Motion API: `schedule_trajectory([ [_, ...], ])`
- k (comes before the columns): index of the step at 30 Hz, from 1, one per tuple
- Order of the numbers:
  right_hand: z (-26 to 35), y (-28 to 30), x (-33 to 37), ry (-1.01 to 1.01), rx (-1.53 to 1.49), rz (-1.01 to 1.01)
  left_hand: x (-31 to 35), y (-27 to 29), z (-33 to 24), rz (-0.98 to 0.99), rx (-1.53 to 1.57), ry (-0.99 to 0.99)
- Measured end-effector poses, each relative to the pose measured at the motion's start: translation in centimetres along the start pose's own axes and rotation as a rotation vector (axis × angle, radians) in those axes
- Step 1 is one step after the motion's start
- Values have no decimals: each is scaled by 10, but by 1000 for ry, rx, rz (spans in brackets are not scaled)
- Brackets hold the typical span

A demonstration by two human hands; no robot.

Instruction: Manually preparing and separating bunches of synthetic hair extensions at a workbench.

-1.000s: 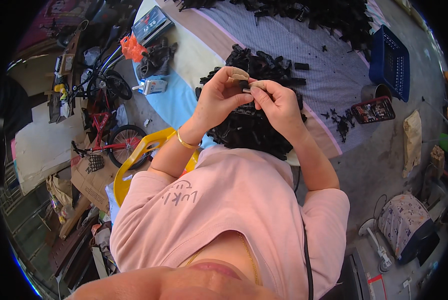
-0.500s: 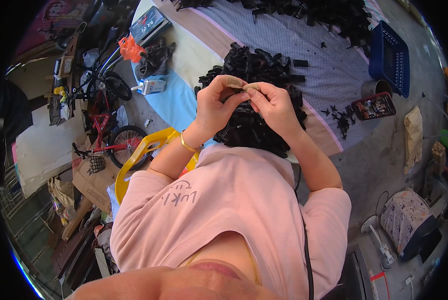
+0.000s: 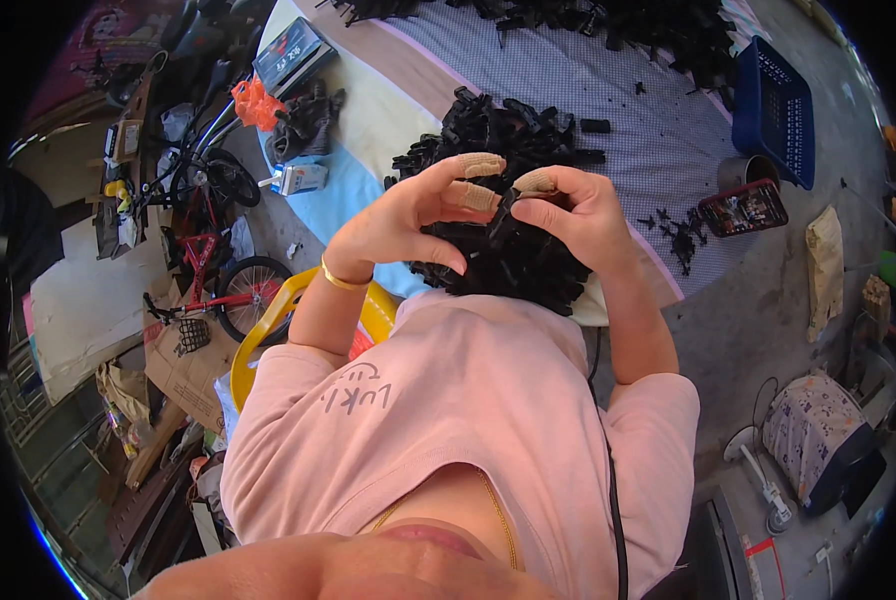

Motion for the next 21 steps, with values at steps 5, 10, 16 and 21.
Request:
schedule_trajectory([
  [5, 6, -8, -2, 57, -43, 92, -8, 2, 28, -53, 398, 152],
  [10, 11, -18, -3, 149, 10, 173, -7, -13, 48, -38, 592, 297],
  [16, 5, -13, -1, 163, 81, -68, -10, 2, 47, -220, 523, 244],
  [21, 6, -17, 5, 212, 236, -119, -9, 15, 38, -443, 166, 58],
])
Point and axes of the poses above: each hand's wrist, its own x-axis away from the middle knuckle, its own y-axis out of the back of the hand, z = x × y, the point moved 8 cm from there along -x, towards the middle knuckle, and after that the axes turned 12 degrees about -z, right-handed, at the moved point
